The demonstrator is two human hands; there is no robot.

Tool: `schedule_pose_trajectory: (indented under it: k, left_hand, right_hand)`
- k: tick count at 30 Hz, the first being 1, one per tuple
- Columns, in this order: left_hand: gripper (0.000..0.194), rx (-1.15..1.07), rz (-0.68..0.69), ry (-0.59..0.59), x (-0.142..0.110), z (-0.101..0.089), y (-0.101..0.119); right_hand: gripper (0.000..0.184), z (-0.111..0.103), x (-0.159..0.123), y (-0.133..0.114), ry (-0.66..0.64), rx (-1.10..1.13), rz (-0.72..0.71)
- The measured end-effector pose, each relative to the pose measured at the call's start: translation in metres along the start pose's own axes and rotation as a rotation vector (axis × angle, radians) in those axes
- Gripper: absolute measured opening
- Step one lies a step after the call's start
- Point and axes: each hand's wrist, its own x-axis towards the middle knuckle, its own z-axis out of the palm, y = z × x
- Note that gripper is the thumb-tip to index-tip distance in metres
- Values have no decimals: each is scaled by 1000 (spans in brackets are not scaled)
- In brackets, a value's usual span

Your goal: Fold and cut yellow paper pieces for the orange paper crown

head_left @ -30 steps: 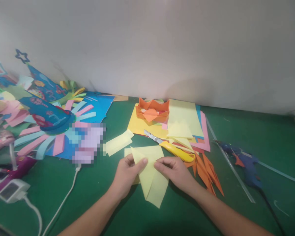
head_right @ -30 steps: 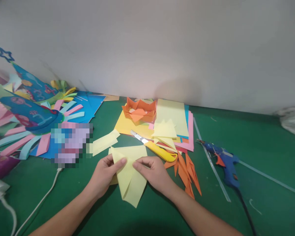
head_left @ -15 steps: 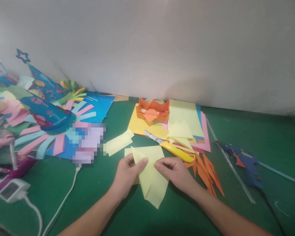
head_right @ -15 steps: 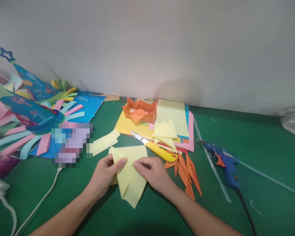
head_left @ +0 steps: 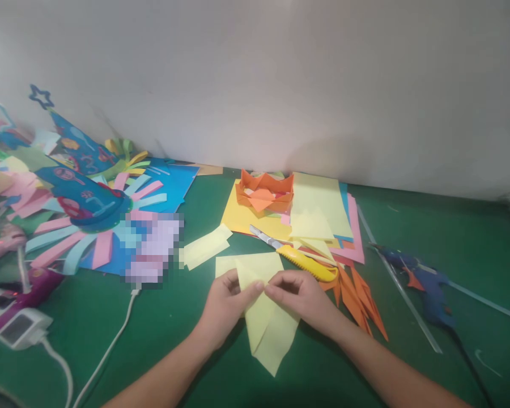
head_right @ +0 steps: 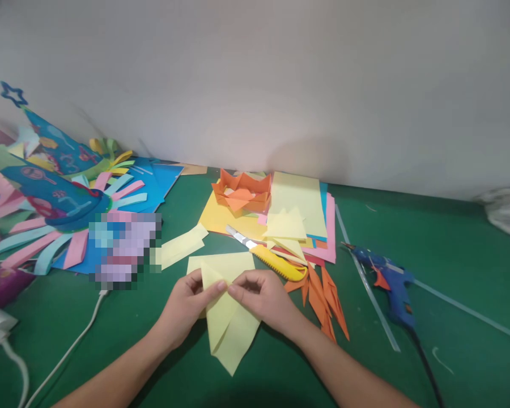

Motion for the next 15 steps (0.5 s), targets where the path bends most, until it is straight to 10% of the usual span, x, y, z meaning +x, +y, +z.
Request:
schedule_pose_trajectory:
  k: [15]
  left_hand:
    - [27,-4,32,138,8,-17,13]
  right_hand:
    - [23,2,-1,5,29,-71,11]
